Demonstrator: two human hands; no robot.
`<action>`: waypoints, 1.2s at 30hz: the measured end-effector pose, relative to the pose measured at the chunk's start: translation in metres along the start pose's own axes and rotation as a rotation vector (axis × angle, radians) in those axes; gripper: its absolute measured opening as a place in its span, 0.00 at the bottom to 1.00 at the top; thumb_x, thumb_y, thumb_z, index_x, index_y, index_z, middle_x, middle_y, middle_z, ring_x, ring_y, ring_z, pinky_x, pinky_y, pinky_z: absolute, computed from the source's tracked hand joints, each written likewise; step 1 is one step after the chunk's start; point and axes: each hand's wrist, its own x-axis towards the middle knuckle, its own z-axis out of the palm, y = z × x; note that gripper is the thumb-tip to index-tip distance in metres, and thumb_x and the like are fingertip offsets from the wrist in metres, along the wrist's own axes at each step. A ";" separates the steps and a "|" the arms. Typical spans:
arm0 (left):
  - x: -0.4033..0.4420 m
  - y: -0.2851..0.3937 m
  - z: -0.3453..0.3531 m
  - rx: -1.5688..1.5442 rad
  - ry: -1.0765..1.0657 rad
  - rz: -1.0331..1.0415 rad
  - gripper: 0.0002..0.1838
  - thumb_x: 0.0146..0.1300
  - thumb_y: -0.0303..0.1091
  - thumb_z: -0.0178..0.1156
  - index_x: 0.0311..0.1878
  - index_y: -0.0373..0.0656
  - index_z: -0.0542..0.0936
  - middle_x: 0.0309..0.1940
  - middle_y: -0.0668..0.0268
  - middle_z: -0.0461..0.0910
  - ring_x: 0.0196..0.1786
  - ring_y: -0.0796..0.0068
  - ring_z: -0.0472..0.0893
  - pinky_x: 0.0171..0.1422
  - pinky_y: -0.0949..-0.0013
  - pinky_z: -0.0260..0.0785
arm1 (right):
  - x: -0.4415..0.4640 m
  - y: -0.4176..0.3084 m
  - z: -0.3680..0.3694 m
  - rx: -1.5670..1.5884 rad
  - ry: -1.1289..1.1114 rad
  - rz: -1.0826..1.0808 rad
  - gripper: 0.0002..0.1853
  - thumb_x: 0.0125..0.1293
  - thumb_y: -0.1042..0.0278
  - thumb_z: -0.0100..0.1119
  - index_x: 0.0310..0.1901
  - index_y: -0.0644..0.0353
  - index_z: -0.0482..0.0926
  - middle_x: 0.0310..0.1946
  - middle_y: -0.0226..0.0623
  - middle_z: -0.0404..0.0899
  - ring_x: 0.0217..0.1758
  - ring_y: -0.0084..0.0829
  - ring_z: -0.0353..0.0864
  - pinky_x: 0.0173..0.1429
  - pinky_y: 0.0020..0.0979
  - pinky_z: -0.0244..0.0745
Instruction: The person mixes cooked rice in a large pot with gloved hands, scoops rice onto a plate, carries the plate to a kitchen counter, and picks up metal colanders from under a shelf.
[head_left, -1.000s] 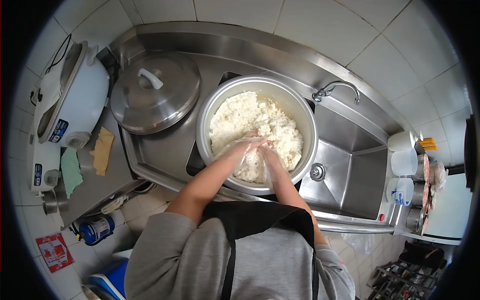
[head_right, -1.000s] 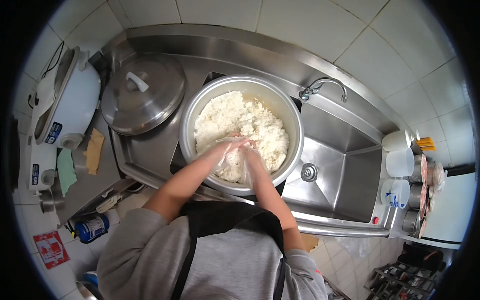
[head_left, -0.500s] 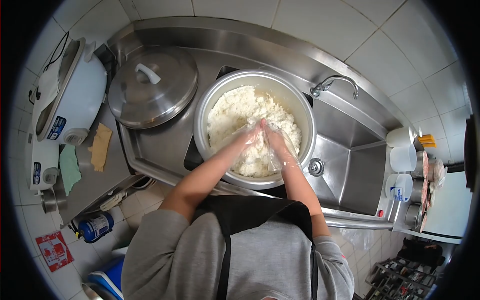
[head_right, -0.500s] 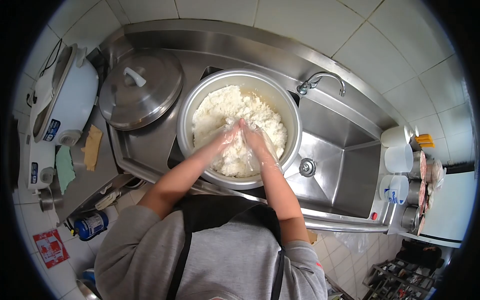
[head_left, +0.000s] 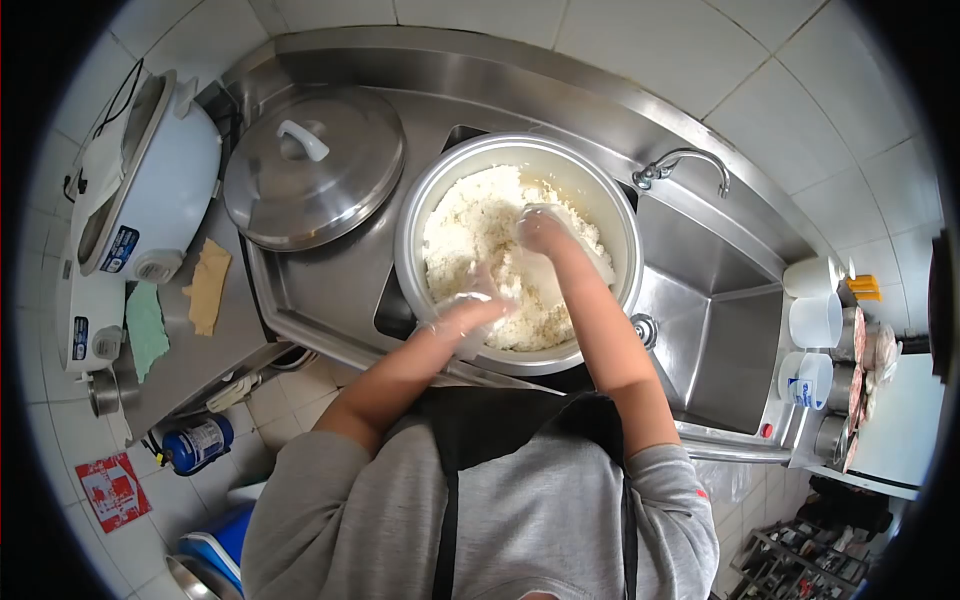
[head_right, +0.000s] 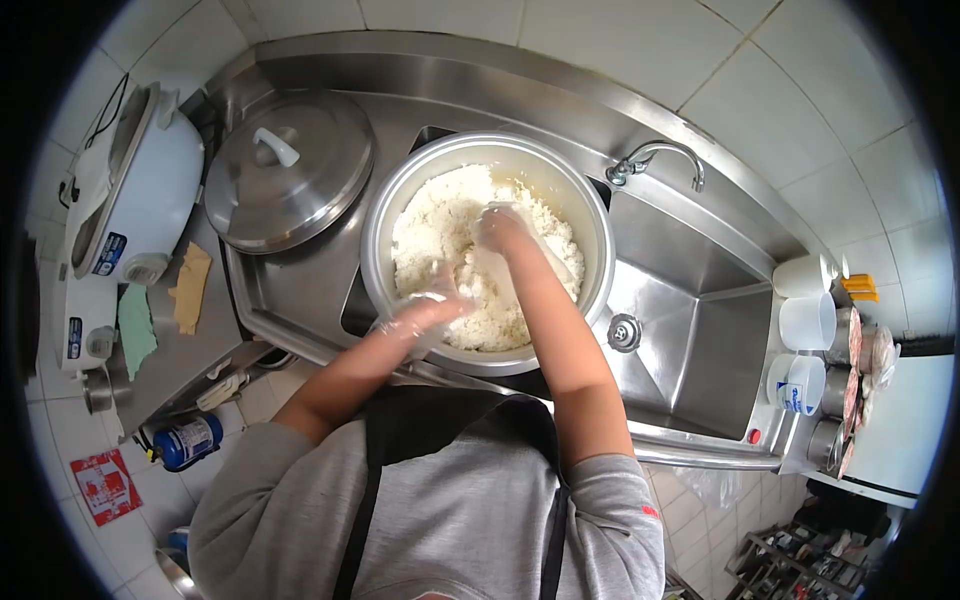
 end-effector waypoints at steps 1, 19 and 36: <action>-0.008 -0.001 0.006 0.072 -0.057 -0.034 0.43 0.42 0.46 0.65 0.63 0.45 0.59 0.60 0.42 0.56 0.57 0.55 0.66 0.64 0.62 0.53 | 0.020 0.008 0.025 -0.036 -0.030 -0.048 0.14 0.57 0.67 0.41 0.33 0.60 0.79 0.38 0.47 0.78 0.44 0.40 0.76 0.50 0.36 0.68; 0.011 0.006 0.024 -1.405 -0.420 -0.384 0.29 0.54 0.66 0.48 0.50 0.55 0.72 0.43 0.70 0.76 0.45 0.71 0.75 0.39 0.59 0.69 | -0.053 -0.014 0.016 0.889 -0.338 0.199 0.21 0.58 0.58 0.50 0.52 0.56 0.73 0.53 0.33 0.71 0.55 0.31 0.69 0.60 0.31 0.60; 0.017 0.065 -0.005 -1.405 -0.561 -0.050 0.32 0.60 0.57 0.47 0.59 0.42 0.66 0.53 0.62 0.71 0.53 0.72 0.72 0.54 0.68 0.67 | -0.092 -0.023 -0.024 1.470 0.401 0.420 0.30 0.56 0.43 0.53 0.49 0.65 0.74 0.47 0.44 0.75 0.51 0.34 0.73 0.55 0.29 0.64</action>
